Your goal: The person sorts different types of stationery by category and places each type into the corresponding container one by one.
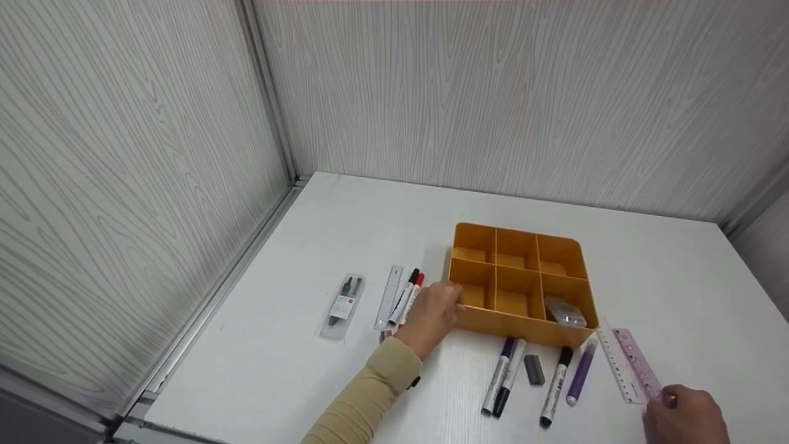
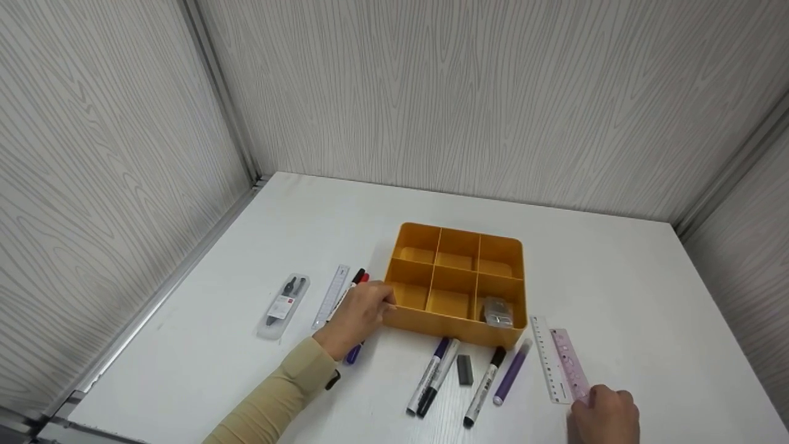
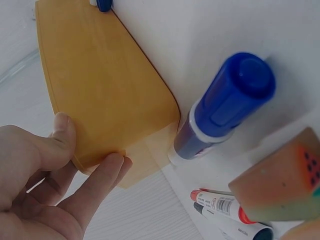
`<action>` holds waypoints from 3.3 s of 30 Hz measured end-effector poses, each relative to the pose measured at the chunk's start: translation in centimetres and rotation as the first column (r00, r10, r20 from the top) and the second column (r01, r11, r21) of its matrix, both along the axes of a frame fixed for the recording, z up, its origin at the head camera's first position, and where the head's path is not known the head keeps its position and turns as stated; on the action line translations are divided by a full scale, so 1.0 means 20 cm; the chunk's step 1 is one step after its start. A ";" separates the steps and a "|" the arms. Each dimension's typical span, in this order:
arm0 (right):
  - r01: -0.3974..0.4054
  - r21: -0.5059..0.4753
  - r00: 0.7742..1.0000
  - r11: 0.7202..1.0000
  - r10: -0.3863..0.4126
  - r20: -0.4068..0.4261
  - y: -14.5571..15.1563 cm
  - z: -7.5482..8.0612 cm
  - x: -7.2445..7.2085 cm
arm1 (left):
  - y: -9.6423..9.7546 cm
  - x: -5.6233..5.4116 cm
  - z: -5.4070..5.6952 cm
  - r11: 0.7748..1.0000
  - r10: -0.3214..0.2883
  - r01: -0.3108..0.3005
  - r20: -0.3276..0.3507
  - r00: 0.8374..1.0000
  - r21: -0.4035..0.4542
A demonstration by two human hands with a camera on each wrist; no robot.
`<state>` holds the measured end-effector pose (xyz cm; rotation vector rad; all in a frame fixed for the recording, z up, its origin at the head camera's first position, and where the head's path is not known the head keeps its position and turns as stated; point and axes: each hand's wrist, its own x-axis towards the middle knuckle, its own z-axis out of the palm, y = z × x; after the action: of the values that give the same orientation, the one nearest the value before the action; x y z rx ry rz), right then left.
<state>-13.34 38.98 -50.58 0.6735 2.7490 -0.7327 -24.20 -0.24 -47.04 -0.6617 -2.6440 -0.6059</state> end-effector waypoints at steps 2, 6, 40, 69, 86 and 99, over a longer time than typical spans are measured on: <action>0.022 -0.008 1.000 1.000 -0.022 -0.005 0.00 0.01 0.00 | 0.00 0.00 0.00 1.000 0.001 -0.001 -0.002 1.000 0.002; 0.063 -0.017 0.998 0.998 -0.063 -0.026 -0.01 0.04 -0.01 | 0.00 0.00 0.00 1.000 0.007 -0.007 -0.004 1.000 -0.004; -0.190 0.200 0.798 0.961 0.270 -0.539 -0.40 0.36 -0.04 | 0.00 0.01 0.00 1.000 0.019 -0.019 0.023 1.000 -0.002; -0.356 0.504 0.513 0.787 0.616 -0.598 -0.76 0.37 -0.18 | 0.00 0.01 0.00 1.000 0.018 -0.018 0.026 1.000 -0.003; -0.397 0.489 0.423 0.777 0.628 -0.654 -0.86 0.30 -0.29 | 0.01 0.01 0.00 1.000 0.023 -0.023 -0.006 1.000 -0.005; -0.383 0.523 0.470 0.762 0.648 -0.600 -0.86 0.25 -0.32 | 0.01 0.00 0.00 0.999 0.028 -0.029 0.051 0.998 0.018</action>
<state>-19.83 21.85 -45.59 -0.6769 3.5665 -0.4606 -24.14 -0.06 -46.99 -0.6100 -2.6859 -0.6466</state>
